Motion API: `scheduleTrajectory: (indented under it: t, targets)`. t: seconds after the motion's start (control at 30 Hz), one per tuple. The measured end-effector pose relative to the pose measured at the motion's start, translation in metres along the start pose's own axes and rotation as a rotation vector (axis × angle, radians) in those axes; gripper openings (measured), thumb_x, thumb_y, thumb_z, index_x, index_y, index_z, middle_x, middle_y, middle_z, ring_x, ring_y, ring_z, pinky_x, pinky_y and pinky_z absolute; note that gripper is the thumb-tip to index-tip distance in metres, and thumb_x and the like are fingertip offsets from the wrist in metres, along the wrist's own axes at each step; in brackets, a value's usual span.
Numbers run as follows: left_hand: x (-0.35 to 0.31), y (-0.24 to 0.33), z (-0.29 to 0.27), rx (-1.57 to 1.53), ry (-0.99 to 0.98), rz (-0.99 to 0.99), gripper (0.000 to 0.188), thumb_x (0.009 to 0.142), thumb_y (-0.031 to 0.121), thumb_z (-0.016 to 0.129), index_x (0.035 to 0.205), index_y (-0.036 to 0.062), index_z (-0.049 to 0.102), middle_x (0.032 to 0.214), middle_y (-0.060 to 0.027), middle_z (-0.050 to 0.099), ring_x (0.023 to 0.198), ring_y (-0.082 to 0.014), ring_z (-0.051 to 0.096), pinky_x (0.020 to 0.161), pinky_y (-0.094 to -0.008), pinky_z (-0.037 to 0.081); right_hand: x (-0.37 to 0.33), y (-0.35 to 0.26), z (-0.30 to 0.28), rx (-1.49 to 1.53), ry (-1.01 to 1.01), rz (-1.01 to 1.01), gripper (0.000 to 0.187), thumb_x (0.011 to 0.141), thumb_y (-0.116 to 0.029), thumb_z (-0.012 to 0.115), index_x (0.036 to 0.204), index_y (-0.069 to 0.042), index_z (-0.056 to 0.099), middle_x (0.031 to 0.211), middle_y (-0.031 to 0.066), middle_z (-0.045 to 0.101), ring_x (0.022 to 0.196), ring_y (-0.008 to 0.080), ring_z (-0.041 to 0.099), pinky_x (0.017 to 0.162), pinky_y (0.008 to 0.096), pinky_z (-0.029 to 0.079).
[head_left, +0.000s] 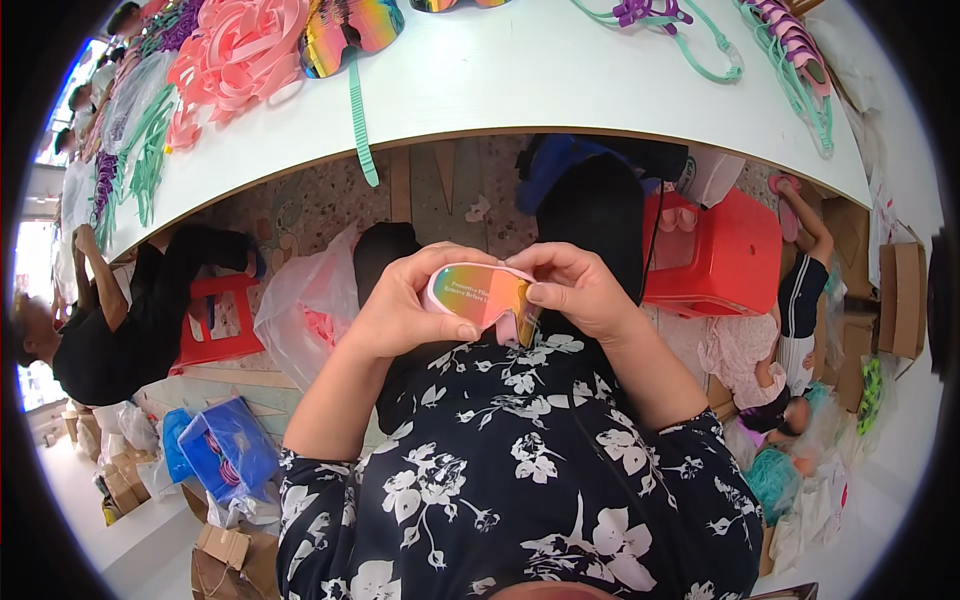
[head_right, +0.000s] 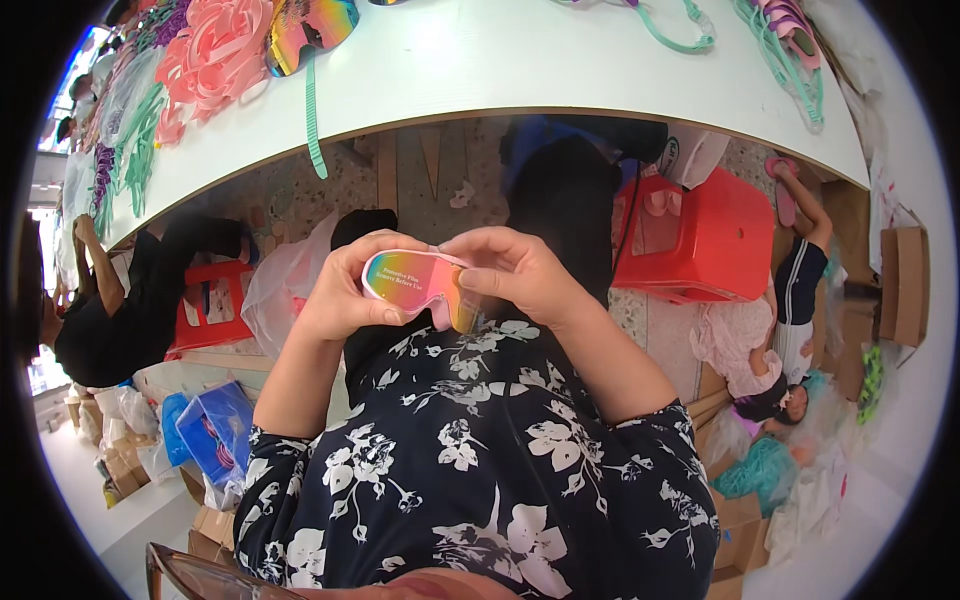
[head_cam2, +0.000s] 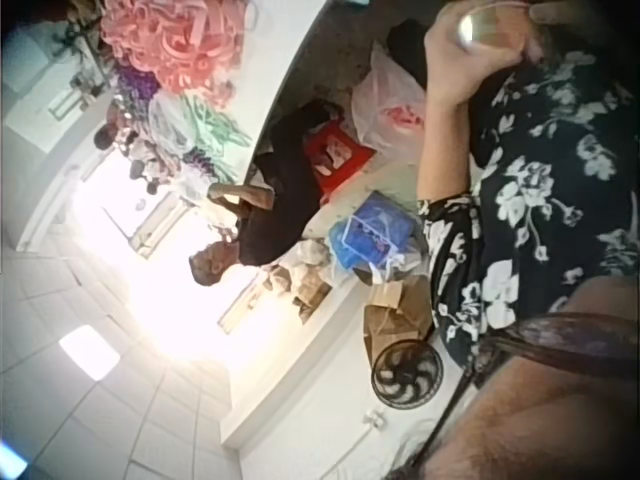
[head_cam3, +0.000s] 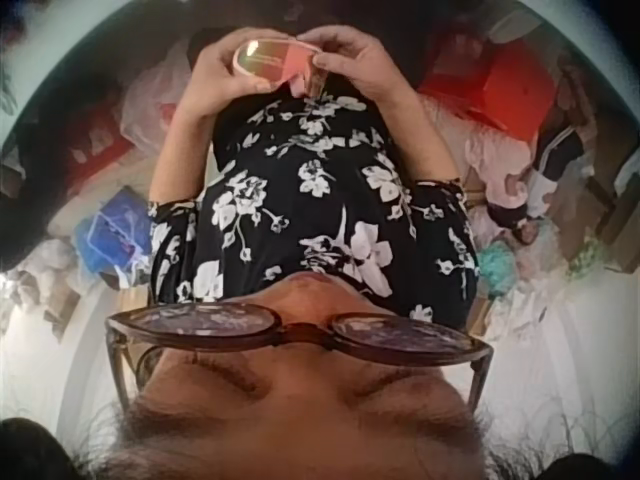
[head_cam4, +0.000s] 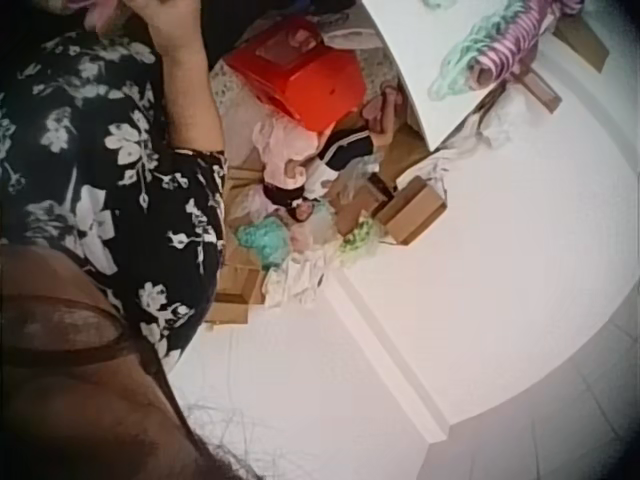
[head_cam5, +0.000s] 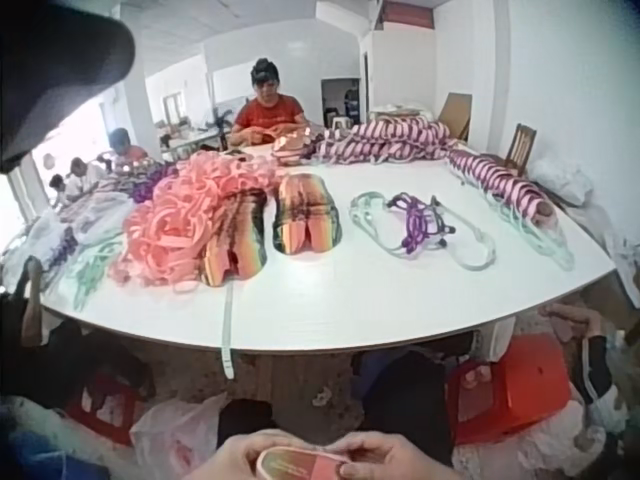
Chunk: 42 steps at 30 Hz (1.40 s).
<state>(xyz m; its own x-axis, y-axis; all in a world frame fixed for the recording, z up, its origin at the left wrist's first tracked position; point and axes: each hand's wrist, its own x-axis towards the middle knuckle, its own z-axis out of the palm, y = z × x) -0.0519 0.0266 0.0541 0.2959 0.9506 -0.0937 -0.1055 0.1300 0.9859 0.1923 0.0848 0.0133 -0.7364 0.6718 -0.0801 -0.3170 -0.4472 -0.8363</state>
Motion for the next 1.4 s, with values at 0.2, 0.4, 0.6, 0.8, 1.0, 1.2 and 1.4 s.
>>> scheduleTrajectory:
  t: [0.2, 0.4, 0.6, 0.8, 1.0, 1.2, 1.4]
  targets:
    - [-0.001, 0.000, 0.003, -0.055, 0.028, -0.037, 0.064, 0.065, 0.018, 0.092, 0.120, -0.0007, 0.066, 0.114, -0.0078, 0.065, 0.105, -0.0162, 0.063, 0.094, -0.0304, 0.048, 0.001, 0.008, -0.001, -0.002, 0.066, -0.020, 0.022, 0.091, -0.004, 0.067, 0.112, -0.001, 0.072, 0.108, 0.0068, 0.070, 0.102, 0.0145, 0.063, 0.093, 0.0279, 0.047]
    - [-0.002, 0.002, 0.010, -0.195, 0.080, -0.074, 0.064, 0.067, 0.014, 0.090, 0.123, -0.0028, 0.063, 0.115, -0.0087, 0.067, 0.104, -0.0156, 0.064, 0.096, -0.0300, 0.049, -0.002, 0.009, 0.004, -0.172, 0.141, -0.134, 0.020, 0.090, -0.002, 0.066, 0.108, 0.000, 0.074, 0.102, 0.0065, 0.065, 0.096, 0.0146, 0.061, 0.086, 0.0268, 0.048]
    - [-0.007, -0.008, 0.011, -0.276, 0.142, -0.088, 0.064, 0.067, 0.009, 0.089, 0.124, -0.0036, 0.062, 0.114, -0.0092, 0.068, 0.102, -0.0153, 0.065, 0.093, -0.0298, 0.052, -0.003, 0.009, 0.015, -0.618, 0.210, -0.420, 0.020, 0.092, -0.004, 0.065, 0.110, -0.001, 0.073, 0.106, 0.0072, 0.062, 0.094, 0.0144, 0.059, 0.082, 0.0263, 0.049]
    - [-0.008, -0.010, 0.014, -0.344, 0.182, -0.067, 0.065, 0.067, 0.006, 0.088, 0.125, -0.0046, 0.060, 0.115, -0.0112, 0.068, 0.101, -0.0169, 0.067, 0.091, -0.0315, 0.055, -0.006, 0.009, 0.013, -0.634, 0.193, -0.348, 0.024, 0.089, -0.004, 0.069, 0.113, -0.001, 0.073, 0.106, 0.0086, 0.061, 0.094, 0.0149, 0.059, 0.080, 0.0255, 0.048]
    - [-0.012, -0.013, 0.011, -0.291, 0.217, -0.071, 0.066, 0.066, 0.005, 0.088, 0.126, -0.0035, 0.061, 0.117, -0.0098, 0.067, 0.103, -0.0162, 0.065, 0.093, -0.0309, 0.053, -0.008, -0.005, 0.020, -0.867, 0.021, -0.445, 0.063, 0.075, -0.019, 0.084, 0.131, -0.001, 0.061, 0.110, 0.0100, 0.058, 0.097, 0.0194, 0.057, 0.085, 0.0299, 0.047]
    - [-0.014, -0.011, 0.008, -0.091, 0.173, 0.004, 0.069, 0.065, 0.012, 0.090, 0.126, -0.0023, 0.061, 0.118, -0.0081, 0.066, 0.105, -0.0145, 0.063, 0.095, -0.0299, 0.049, -0.012, -0.001, 0.020, -0.936, 0.009, -0.418, 0.077, 0.071, -0.024, 0.087, 0.137, -0.003, 0.055, 0.112, 0.0127, 0.058, 0.103, 0.0249, 0.059, 0.090, 0.0340, 0.047]
    - [-0.014, -0.007, 0.005, -0.136, 0.131, -0.004, 0.069, 0.066, 0.013, 0.091, 0.127, -0.0011, 0.061, 0.118, -0.0076, 0.066, 0.107, -0.0145, 0.062, 0.096, -0.0301, 0.049, -0.011, -0.006, 0.016, -0.889, 0.015, -0.455, 0.078, 0.072, -0.023, 0.087, 0.137, 0.001, 0.052, 0.121, 0.0120, 0.057, 0.111, 0.0222, 0.057, 0.097, 0.0330, 0.044]
